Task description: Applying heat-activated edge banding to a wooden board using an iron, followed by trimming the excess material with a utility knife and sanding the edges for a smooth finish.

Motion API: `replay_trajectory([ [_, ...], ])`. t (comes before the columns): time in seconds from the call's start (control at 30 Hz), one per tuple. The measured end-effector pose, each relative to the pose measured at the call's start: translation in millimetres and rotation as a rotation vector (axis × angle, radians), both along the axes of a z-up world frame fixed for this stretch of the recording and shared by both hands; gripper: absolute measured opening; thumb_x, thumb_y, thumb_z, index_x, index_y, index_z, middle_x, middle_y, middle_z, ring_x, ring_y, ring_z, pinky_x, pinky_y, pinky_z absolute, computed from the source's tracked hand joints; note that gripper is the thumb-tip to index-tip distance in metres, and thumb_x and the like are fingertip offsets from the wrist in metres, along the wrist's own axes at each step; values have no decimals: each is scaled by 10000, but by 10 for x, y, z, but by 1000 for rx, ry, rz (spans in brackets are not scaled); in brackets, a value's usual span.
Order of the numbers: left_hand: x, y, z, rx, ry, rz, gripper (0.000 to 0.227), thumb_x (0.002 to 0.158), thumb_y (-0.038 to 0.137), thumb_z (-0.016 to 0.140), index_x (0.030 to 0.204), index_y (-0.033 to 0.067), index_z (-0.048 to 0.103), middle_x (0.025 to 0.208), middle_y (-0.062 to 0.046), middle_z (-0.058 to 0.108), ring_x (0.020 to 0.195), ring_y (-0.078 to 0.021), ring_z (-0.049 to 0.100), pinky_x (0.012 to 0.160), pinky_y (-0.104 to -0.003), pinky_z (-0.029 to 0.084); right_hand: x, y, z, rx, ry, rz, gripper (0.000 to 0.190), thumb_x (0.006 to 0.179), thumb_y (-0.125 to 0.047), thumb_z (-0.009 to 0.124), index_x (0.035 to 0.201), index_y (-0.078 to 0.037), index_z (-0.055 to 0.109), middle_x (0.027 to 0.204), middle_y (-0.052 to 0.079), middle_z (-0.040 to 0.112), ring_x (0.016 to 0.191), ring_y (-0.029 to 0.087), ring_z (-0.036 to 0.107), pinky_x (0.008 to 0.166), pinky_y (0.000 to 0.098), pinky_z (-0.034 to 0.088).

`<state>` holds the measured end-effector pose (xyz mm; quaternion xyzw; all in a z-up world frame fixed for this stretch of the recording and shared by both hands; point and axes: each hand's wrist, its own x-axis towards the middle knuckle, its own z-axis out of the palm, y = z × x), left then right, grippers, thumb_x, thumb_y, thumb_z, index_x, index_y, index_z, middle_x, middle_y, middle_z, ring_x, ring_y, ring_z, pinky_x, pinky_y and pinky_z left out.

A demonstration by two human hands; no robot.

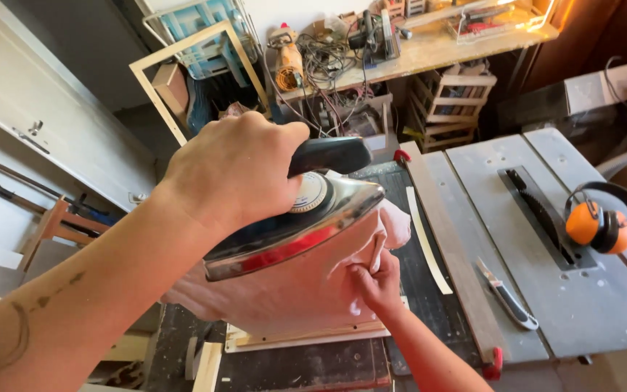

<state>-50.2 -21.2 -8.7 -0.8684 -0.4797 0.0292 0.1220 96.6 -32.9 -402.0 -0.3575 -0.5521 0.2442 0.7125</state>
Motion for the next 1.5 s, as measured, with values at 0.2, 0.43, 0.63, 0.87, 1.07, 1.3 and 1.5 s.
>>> replay_trajectory([
  [0.2,414,64,-1,-12,-115,-147,161,855,77,619,989,38,699,736,-183,719,751,-415,734,548,-542,620,-12,27,2,-42,59,-5,240,831,-98,624,718,-150,418,644,-68,414,597,69,350,519,291,280],
  [0.43,108,93,63,-41,-29,-31,146,879,207,630,954,83,651,737,-150,697,687,-385,721,728,-562,603,-17,27,41,-19,49,11,154,939,-220,663,947,-68,687,842,-11,709,765,105,629,627,301,492],
  [0.63,448,-16,65,-58,-151,-106,170,872,120,605,1007,123,708,957,-127,728,830,-342,756,590,-517,606,23,47,-3,-259,29,-37,177,789,-46,581,688,-156,487,583,-59,466,547,60,418,466,271,334],
  [0.87,-36,275,30,-130,-125,-48,188,932,-14,607,1092,42,689,728,-39,653,599,-188,672,457,-295,579,88,-29,134,-258,48,-108,214,845,-11,517,684,-146,475,584,-59,443,537,52,390,479,265,300],
  [1.07,-882,326,66,-100,-109,130,212,900,-57,563,1074,31,649,933,-157,714,613,-233,652,486,-343,583,160,7,65,-242,-21,-217,183,837,-55,497,683,-149,464,622,-51,444,589,75,383,528,295,303],
  [1.3,-1628,426,30,-26,-114,209,208,876,125,670,1082,111,695,898,-77,694,788,-326,709,642,-534,616,339,128,-226,-199,-32,-283,222,905,-58,478,713,-168,471,652,-69,477,642,42,419,552,273,332],
  [1.5,-1970,401,68,-22,-95,264,184,831,108,684,1015,111,688,901,-113,687,818,-380,699,589,-569,604,329,106,-137,-149,-125,-344,339,929,-171,514,661,-186,306,562,-67,350,585,59,299,536,316,248],
])
